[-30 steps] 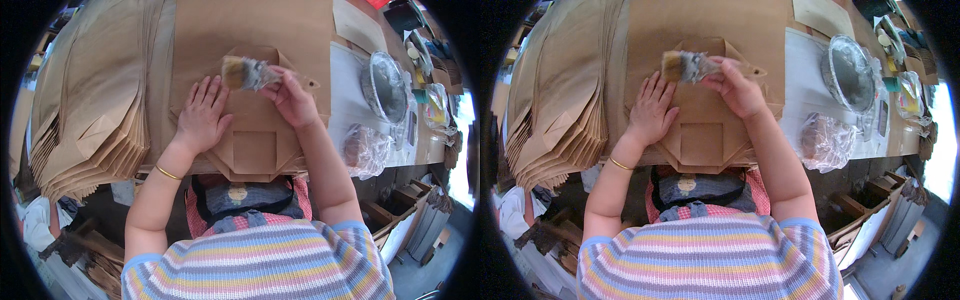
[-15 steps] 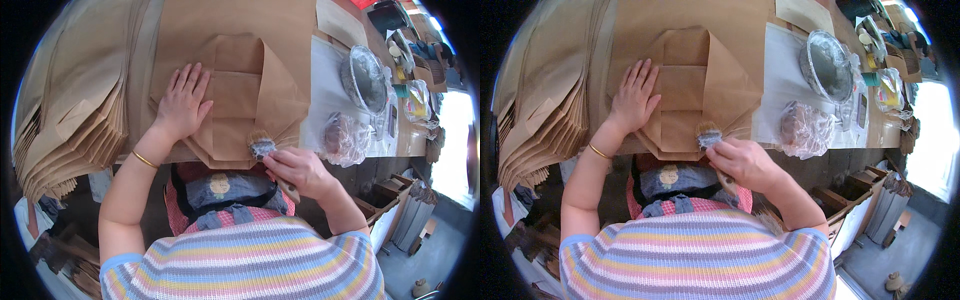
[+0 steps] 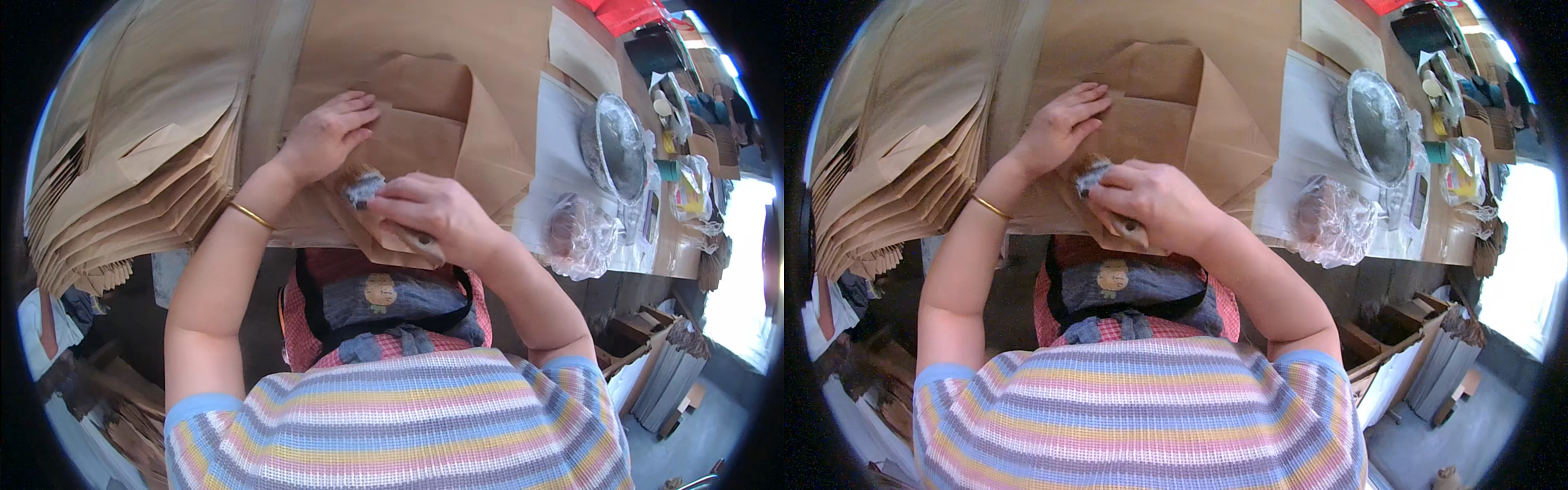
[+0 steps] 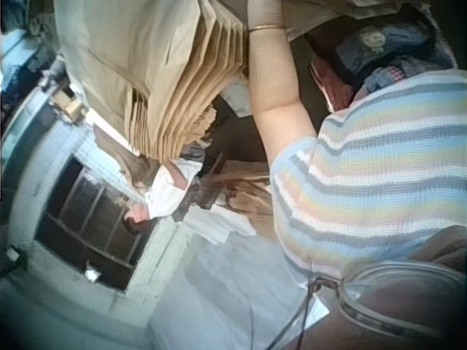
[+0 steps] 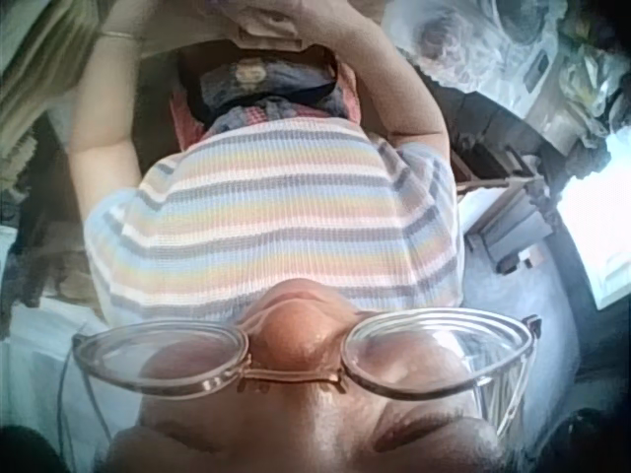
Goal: The person repeatedly folds the top flap of a brown paper bag, applies glue with a brush to the flap, and presses it down to seal. They then place the finished bag on a stack and repeat the process with a new bag from a pile.
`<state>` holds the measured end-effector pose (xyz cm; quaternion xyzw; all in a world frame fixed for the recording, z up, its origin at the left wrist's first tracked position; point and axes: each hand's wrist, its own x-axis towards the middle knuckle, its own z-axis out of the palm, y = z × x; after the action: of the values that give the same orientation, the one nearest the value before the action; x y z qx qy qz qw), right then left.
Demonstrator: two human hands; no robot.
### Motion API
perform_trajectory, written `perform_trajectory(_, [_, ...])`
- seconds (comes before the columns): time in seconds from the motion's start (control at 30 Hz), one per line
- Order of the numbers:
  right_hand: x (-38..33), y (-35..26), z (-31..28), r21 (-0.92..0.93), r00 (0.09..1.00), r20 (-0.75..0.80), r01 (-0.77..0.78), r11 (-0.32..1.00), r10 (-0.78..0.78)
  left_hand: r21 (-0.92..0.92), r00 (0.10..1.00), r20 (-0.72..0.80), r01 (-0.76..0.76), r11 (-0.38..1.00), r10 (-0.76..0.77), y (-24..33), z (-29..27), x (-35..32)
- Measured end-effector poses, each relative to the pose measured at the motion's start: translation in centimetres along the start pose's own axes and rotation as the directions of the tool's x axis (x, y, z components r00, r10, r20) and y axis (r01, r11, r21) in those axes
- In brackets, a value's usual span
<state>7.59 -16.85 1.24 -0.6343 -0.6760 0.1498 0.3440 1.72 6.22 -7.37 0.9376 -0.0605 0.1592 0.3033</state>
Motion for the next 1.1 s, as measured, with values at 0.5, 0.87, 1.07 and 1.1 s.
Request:
perform_trajectory(0.5, [-8.4,-6.1,-1.9,0.048,0.984,0.045,-0.174,0.984,0.172,0.225,0.995,-0.058,-0.065,0.972,0.080,0.6,0.8,-0.5])
perform_trajectory(0.87, [-7.8,-2.8,-2.2,0.400,0.956,-0.074,-0.231,0.887,0.282,0.300,0.996,0.007,-0.083,0.950,0.085,1.5,0.4,0.4])
perform_trajectory(1.07, [-4.6,4.9,-8.7,0.530,0.581,-0.446,-0.441,0.724,0.680,0.325,0.997,0.056,-0.075,0.943,0.060,2.1,-0.3,0.3])
perform_trajectory(1.1, [-4.0,6.9,-8.7,0.579,0.569,-0.373,-0.474,0.663,0.733,0.323,0.996,0.060,-0.079,0.943,0.063,2.1,-0.2,0.4])
